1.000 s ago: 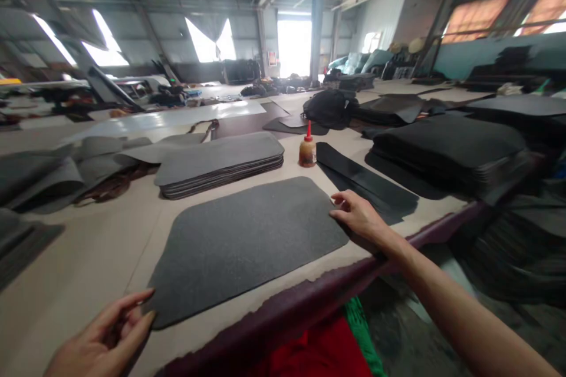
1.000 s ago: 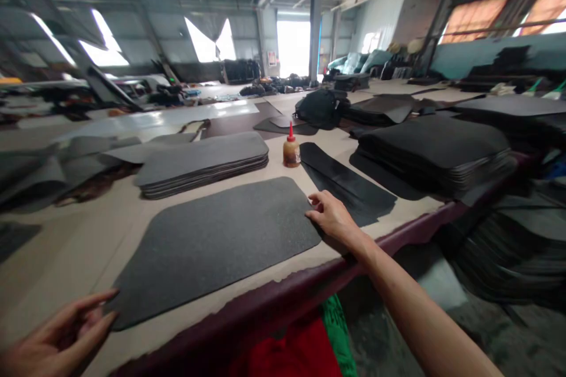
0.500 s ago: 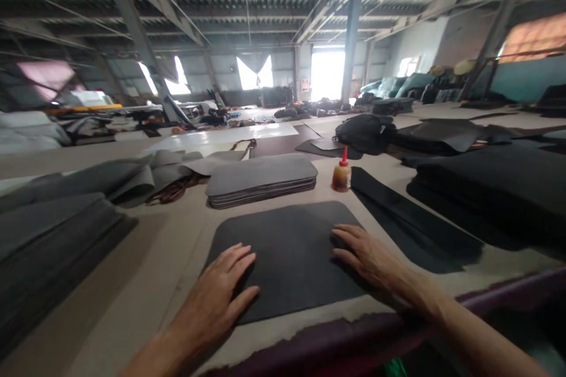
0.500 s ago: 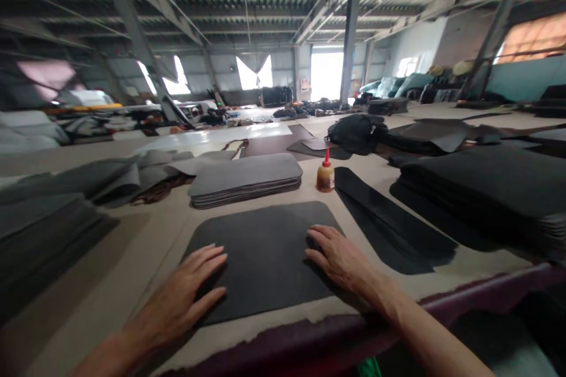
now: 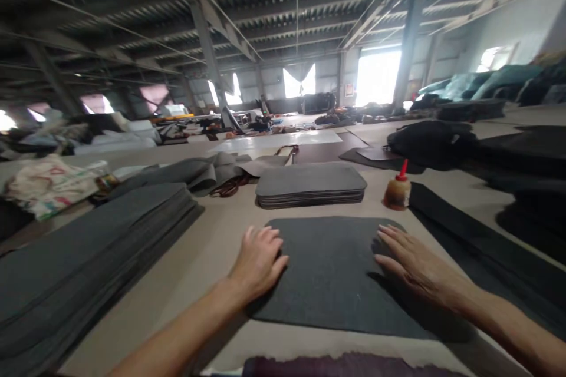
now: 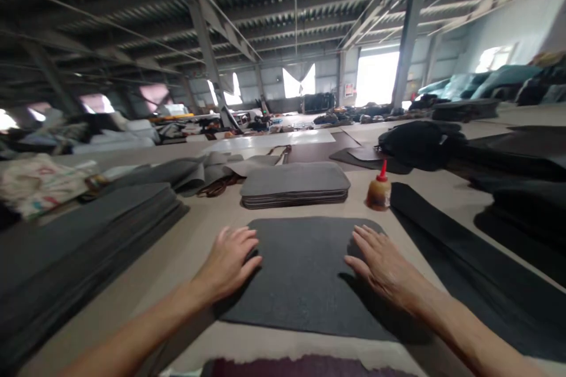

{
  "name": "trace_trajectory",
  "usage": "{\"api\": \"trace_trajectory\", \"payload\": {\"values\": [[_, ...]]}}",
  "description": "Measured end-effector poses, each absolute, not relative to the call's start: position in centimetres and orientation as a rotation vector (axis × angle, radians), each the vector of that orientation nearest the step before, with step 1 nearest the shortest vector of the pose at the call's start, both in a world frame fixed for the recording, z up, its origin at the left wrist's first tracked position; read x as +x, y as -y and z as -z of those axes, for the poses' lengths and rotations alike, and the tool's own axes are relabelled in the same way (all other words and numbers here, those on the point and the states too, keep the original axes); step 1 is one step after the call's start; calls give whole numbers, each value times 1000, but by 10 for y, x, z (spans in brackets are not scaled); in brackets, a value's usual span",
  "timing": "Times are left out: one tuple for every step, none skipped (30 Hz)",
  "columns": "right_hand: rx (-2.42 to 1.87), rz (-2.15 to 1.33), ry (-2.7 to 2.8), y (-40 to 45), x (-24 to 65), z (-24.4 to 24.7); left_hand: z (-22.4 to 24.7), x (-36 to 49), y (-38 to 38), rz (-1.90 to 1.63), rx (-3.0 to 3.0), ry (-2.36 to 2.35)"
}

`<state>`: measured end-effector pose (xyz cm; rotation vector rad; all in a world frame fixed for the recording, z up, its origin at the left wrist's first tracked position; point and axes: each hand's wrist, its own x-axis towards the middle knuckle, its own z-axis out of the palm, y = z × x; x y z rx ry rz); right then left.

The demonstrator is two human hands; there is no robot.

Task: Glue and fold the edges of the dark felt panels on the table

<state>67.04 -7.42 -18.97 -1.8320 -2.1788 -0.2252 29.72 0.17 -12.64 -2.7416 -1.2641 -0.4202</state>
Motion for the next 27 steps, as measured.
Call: {"api": "trace_trajectory", "payload": {"values": [[-1769,207,2217,60,665,186,127,315,-5,445,-2846,1129],[-1726,182,2249,46,659,184,129,333,-9,431,-2906,1044],[-1707,155,2275,31,653,183,134,350,-15,423,-2940,999],[-1715,130,2289,18,648,185,141,366,-21,408,-2969,971],[-1739,108,2294,7,644,188,149,379,-27,403,-2984,979],[-1770,91,2295,-1,641,192,157,388,-32,395,-2995,1006],[-1800,81,2289,-7,639,196,165,395,-37,387,-3005,1036],[-1830,77,2279,-10,639,201,171,398,-41,381,-3013,1066],[-1857,80,2266,-12,638,205,177,398,-44,374,-3022,1088],[-1884,87,2254,-12,639,207,181,396,-47,368,-3031,1103],[-1914,95,2245,-12,639,209,183,392,-51,363,-3035,1119],[-1954,106,2232,-12,640,210,184,388,-55,358,-3033,1142],[-1999,119,2215,-12,640,210,183,383,-60,352,-3024,1176],[-2045,131,2193,-12,641,209,183,378,-67,348,-3006,1221],[-2088,142,2168,-13,642,208,182,373,-74,345,-2979,1274],[-2126,149,2140,-15,643,208,181,369,-81,341,-2948,1328],[-2156,153,2113,-16,645,207,181,364,-87,335,-2916,1378],[-2176,153,2091,-17,647,206,181,359,-93,327,-2884,1422],[-2189,151,2074,-17,649,206,182,353,-96,318,-2855,1460],[-2200,150,2060,-16,652,206,183,347,-98,306,-2830,1490],[-2208,151,2049,-14,656,207,184,340,-98,294,-2808,1512],[-2214,154,2037,-11,660,207,184,331,-95,278,-2791,1528],[-2221,162,2021,-7,665,208,184,322,-91,260,-2778,1538],[-2231,173,2003,-3,670,208,183,311,-86,239,-2769,1545],[-2243,185,1981,2,675,208,182,300,-81,217,-2760,1553],[-2259,198,1958,7,681,207,179,288,-74,197,-2748,1561],[-2280,214,1930,13,686,206,177,276,-68,181,-2729,1572]]}}
